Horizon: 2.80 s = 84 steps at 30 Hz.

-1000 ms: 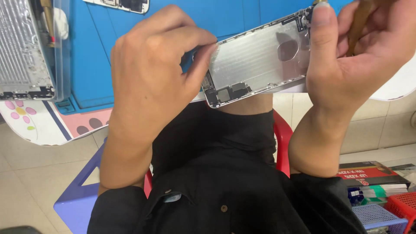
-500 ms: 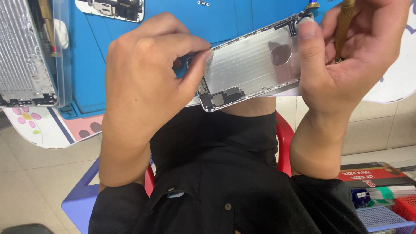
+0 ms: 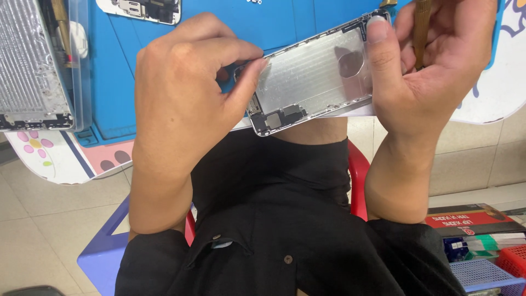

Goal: The person holds a disassembled phone back cover and uses a small screwdriver-like tool to scrape and pry adhesive residue from its inner metal surface, working around the edges and repositioning the cover repeatedly on a blue repair mat.

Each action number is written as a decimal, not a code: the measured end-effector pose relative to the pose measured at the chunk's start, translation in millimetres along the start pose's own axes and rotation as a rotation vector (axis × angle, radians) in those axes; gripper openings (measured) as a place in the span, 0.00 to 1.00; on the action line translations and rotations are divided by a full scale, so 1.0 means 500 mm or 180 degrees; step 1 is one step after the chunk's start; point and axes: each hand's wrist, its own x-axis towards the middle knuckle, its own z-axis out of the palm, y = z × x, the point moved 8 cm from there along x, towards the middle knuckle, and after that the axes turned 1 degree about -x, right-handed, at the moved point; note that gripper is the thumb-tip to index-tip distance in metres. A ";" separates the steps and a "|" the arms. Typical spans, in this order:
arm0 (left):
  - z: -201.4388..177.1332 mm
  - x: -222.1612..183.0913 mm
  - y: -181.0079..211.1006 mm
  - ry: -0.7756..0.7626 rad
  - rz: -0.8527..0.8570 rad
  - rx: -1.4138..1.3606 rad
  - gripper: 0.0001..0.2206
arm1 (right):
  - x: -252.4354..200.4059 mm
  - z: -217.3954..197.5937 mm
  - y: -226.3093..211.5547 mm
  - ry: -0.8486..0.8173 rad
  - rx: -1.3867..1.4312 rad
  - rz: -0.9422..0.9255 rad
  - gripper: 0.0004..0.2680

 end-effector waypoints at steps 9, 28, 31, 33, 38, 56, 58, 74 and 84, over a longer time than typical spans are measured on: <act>-0.002 0.003 0.000 0.0047 -0.0014 -0.0039 0.03 | 0.003 0.005 -0.005 0.0053 0.0179 0.0285 0.14; -0.011 0.001 0.011 0.0062 -0.0100 -0.0104 0.03 | 0.003 0.012 -0.015 0.0020 0.0153 0.0188 0.15; -0.014 -0.007 0.012 0.0143 -0.0127 -0.0081 0.04 | 0.007 0.012 -0.024 0.0023 0.0150 0.0073 0.16; -0.015 -0.017 0.014 0.0196 -0.0114 -0.0098 0.05 | 0.005 0.012 -0.033 0.0035 0.0098 -0.0047 0.15; -0.042 -0.026 0.003 0.0633 -0.0332 -0.0349 0.05 | 0.016 0.013 -0.034 0.0173 0.0200 -0.0048 0.14; -0.014 -0.072 -0.036 0.0614 -0.0446 -0.0413 0.05 | 0.002 -0.032 -0.020 0.0953 0.0237 -0.0233 0.10; -0.015 -0.070 -0.034 0.0605 -0.0446 -0.0379 0.06 | -0.001 -0.034 -0.022 0.0984 0.0185 -0.0229 0.09; -0.020 -0.042 -0.014 0.0480 -0.0473 -0.0128 0.08 | 0.067 -0.015 -0.064 0.0712 -0.0485 0.0224 0.09; -0.033 -0.033 -0.012 0.0578 -0.0491 -0.0053 0.09 | 0.071 -0.015 -0.105 0.1007 -0.0766 -0.0091 0.09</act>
